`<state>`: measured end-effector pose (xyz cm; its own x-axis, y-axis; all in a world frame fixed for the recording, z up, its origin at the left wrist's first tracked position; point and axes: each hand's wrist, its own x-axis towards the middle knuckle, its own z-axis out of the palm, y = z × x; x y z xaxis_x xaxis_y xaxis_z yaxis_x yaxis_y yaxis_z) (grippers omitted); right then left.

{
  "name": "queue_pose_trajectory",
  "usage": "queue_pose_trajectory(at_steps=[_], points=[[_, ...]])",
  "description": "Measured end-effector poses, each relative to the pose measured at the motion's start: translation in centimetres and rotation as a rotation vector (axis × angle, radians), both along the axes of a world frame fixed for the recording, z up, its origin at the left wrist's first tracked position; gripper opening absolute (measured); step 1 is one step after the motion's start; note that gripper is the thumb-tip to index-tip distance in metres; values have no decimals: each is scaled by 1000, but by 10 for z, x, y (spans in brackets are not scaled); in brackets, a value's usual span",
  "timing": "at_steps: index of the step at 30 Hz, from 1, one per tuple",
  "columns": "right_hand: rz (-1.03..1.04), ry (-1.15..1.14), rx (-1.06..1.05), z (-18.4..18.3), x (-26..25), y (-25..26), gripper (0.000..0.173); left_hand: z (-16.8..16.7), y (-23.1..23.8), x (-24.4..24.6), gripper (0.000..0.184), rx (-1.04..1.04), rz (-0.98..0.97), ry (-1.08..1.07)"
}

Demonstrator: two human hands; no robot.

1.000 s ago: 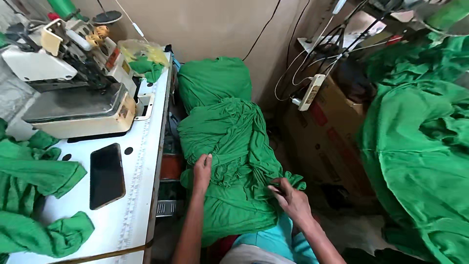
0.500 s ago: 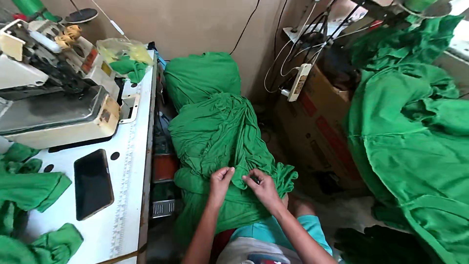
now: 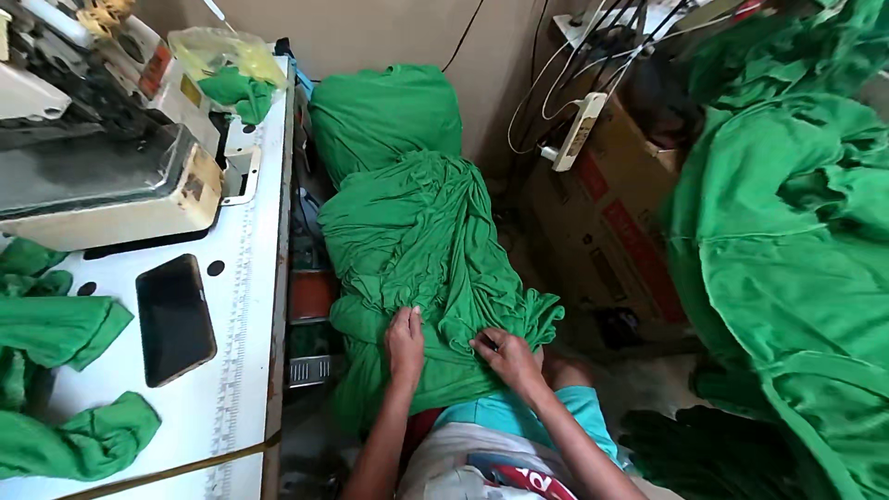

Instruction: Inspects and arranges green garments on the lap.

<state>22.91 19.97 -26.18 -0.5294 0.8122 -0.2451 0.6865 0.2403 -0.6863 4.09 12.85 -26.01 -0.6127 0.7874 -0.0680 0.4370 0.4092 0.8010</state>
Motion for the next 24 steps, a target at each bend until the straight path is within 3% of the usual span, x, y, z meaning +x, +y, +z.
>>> queue_pose_trajectory(at_steps=[6, 9, 11, 16, 20, 22, 24], points=[[30, -43, -4, 4, 0, 2, 28, 3, -8, -3, 28, 430, 202, -128], [-11, 28, -21, 3, 3, 1, 28, -6, -14, -22, 29, 429, 305, 34], [-43, 119, -28, 8, 3, 0, 26, -9, -15, -24, 36, 386, 254, 94], [-302, 457, 187, 33, 14, 17, 22, -12, -8, -5, 25, 340, 45, 214], [-375, 120, 408, 43, 38, 40, 24, -15, 4, -2, 23, 349, -81, 206], [-293, -65, 303, 40, 39, 43, 23, -15, 15, -2, 26, 293, -201, 130], [-208, -157, 142, 20, 34, 41, 28, -10, 32, -1, 32, 90, -358, 93]])
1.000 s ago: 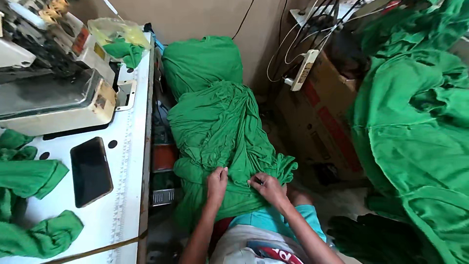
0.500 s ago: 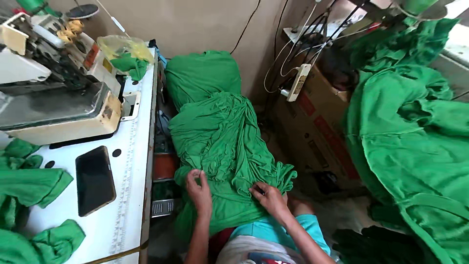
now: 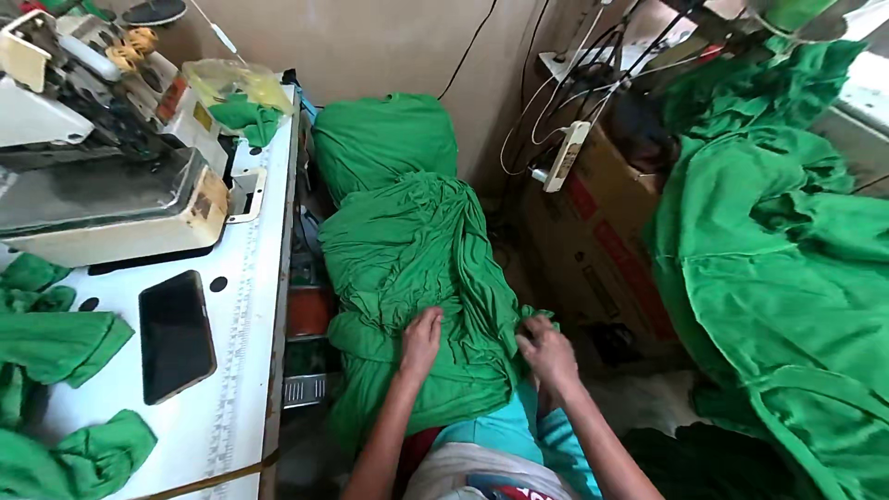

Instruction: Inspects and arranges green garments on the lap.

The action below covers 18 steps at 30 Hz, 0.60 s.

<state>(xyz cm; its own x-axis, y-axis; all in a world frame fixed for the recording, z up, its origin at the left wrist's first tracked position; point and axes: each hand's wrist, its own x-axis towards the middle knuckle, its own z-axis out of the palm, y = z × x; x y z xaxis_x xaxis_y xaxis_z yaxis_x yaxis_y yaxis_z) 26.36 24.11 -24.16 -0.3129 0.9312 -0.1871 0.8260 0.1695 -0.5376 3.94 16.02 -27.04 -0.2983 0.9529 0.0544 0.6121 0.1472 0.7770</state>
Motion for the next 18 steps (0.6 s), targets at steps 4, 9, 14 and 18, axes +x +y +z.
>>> queue_pose_trajectory(at_steps=[4, 9, 14, 18], points=[[20, 24, -23, -27, -6, -6, 25, -8, 46, 7, 45, -333, -128, 259], [13, 115, -20, -33, 7, 0, 24, -3, 59, -9, 33, -165, 69, -145], [7, 180, 3, -36, 7, -1, 22, -7, 47, -10, 27, -15, 277, -768], [-156, 318, 56, -24, 10, -4, 33, -5, 39, -5, 25, -24, 274, -952]])
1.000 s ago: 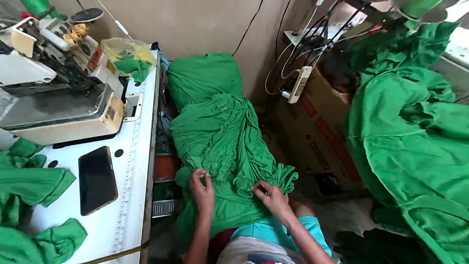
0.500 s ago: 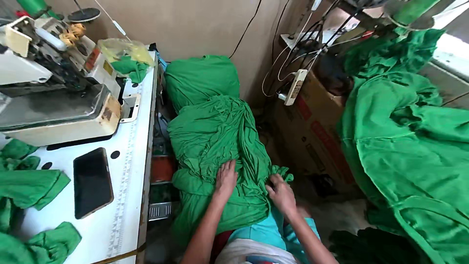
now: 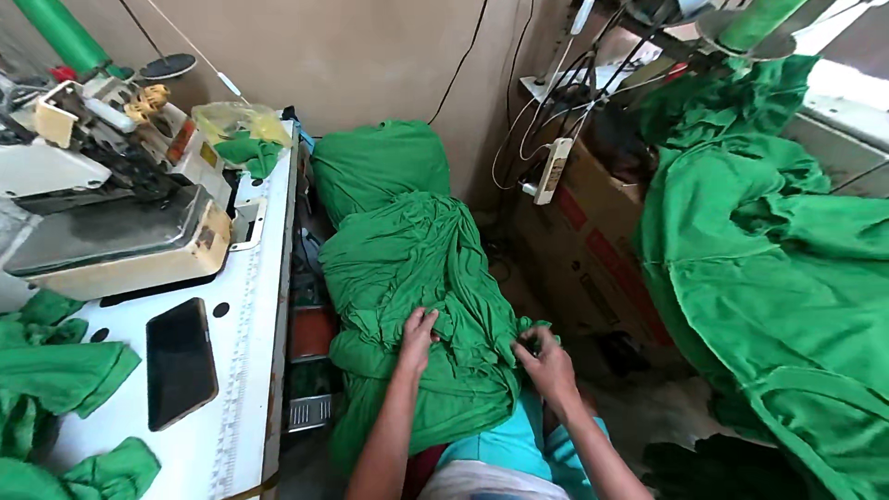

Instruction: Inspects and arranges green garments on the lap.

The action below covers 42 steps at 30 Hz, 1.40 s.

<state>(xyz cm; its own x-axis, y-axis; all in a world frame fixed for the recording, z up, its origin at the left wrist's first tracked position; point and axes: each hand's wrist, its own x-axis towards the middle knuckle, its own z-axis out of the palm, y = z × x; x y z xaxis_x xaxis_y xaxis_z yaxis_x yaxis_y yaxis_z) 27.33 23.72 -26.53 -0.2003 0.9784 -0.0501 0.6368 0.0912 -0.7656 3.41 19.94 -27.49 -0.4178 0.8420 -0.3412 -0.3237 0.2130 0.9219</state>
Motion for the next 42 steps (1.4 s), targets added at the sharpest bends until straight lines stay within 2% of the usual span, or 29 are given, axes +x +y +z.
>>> queue_pose_trajectory(at_steps=[2, 5, 6, 8, 9, 11, 14, 17, 22, 25, 28, 30, 32, 36, 39, 40, 42], points=[[-87, 61, 198, 6, -4, -5, 35, 4, -2, 1, 29, -8, 4, -53], [98, 72, 421, 11, -19, -10, 28, 10, -4, 3, 40, -11, -34, -72], [199, 33, 419, 11, -27, -11, 30, 11, -4, 3, 43, -9, -61, -34], [362, -142, 234, 13, -42, -14, 39, 10, 0, 4, 46, -8, -68, 84], [390, -201, 102, 13, -48, -14, 34, 10, 1, 3, 46, -9, -53, 113], [330, -144, -14, 7, -51, -13, 28, 8, 1, 0, 43, -20, 3, 104], [193, 61, -36, -1, -41, -9, 22, 5, -1, -5, 41, -48, 34, 7], [184, 165, -54, -5, -31, -5, 20, 4, -3, 0, 41, -63, 21, -100], [198, 207, -37, -8, -24, -5, 20, 10, -12, 10, 44, -75, -4, -219], [179, 190, 13, -4, -23, -10, 24, 19, -22, 12, 40, -125, -18, -224], [119, 163, 214, 6, -31, -18, 27, 15, -28, 12, 37, -118, -42, -45], [186, 152, 347, 14, -40, -21, 21, 13, -30, 10, 36, -105, -83, 148], [288, 181, 363, 18, -52, -24, 20, 19, -33, 8, 40, -109, -165, 403], [265, 279, 172, 29, -73, -30, 24, 55, -45, 19, 46, -125, -194, 814], [239, 294, -46, 37, -72, -27, 33, 59, -57, 36, 39, -24, -192, 1088], [241, 269, -129, 37, -68, -26, 37, 57, -61, 42, 39, 9, -260, 1077], [221, 259, -289, 28, -61, -23, 41, 49, -71, 49, 52, 52, -487, 884]])
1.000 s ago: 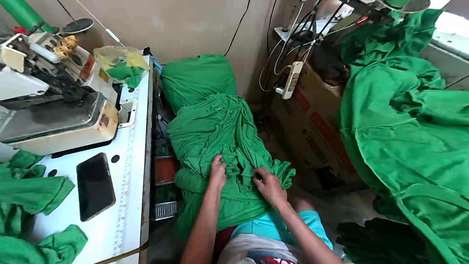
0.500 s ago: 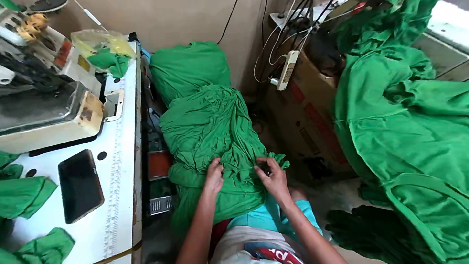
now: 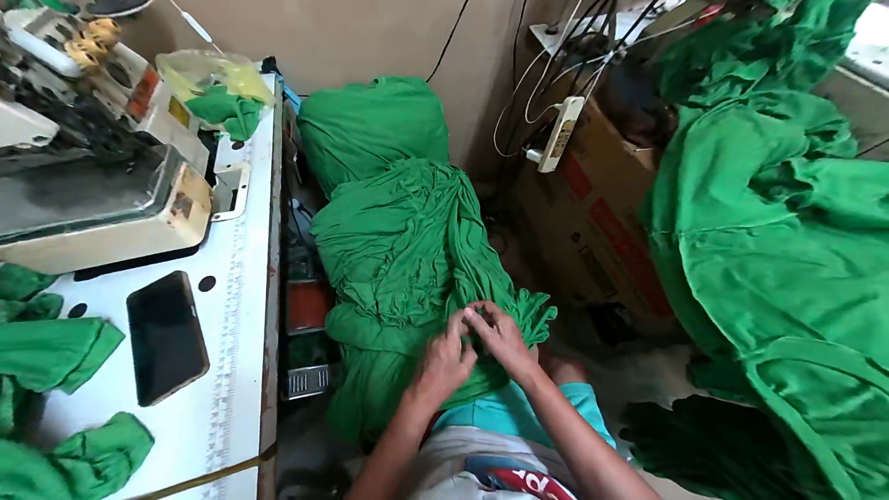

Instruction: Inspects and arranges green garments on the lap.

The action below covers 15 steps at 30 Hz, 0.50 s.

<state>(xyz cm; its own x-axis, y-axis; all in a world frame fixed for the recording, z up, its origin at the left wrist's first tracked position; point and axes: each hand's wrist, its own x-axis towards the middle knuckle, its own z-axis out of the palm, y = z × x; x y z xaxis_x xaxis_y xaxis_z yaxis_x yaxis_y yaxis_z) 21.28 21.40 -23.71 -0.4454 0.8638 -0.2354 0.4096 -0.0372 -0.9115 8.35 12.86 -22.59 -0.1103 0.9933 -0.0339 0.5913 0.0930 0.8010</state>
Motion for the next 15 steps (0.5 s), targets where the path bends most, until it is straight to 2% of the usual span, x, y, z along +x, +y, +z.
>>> queue_pose_trajectory(at_steps=[1, 2, 4, 7, 9, 11, 13, 14, 15], points=[[-30, 17, -54, -8, 4, 1, 39, -11, -4, 1, 54, 15, -58, -85], [-67, 26, -84, -16, 9, 3, 35, -22, -10, -1, 47, 68, -64, -107], [-118, 23, -105, -26, 18, 6, 32, -38, -17, -5, 31, 199, 73, -44], [-156, 53, -104, -29, 21, 3, 23, -39, -18, -15, 29, 156, 326, -53], [-158, 72, -100, -28, 18, 2, 22, -38, -11, -20, 30, 86, 385, -118], [-149, 78, -77, -26, 15, 0, 24, -35, -4, -21, 40, 17, 356, -226], [-103, 25, -31, -25, 15, -1, 26, -31, 6, -19, 60, -55, 277, -266], [-59, -51, -1, -23, 17, 0, 29, -30, 11, -18, 55, -89, 237, -228], [-6, -171, 25, -17, 20, 0, 34, -29, 14, -15, 40, -105, 216, -163]])
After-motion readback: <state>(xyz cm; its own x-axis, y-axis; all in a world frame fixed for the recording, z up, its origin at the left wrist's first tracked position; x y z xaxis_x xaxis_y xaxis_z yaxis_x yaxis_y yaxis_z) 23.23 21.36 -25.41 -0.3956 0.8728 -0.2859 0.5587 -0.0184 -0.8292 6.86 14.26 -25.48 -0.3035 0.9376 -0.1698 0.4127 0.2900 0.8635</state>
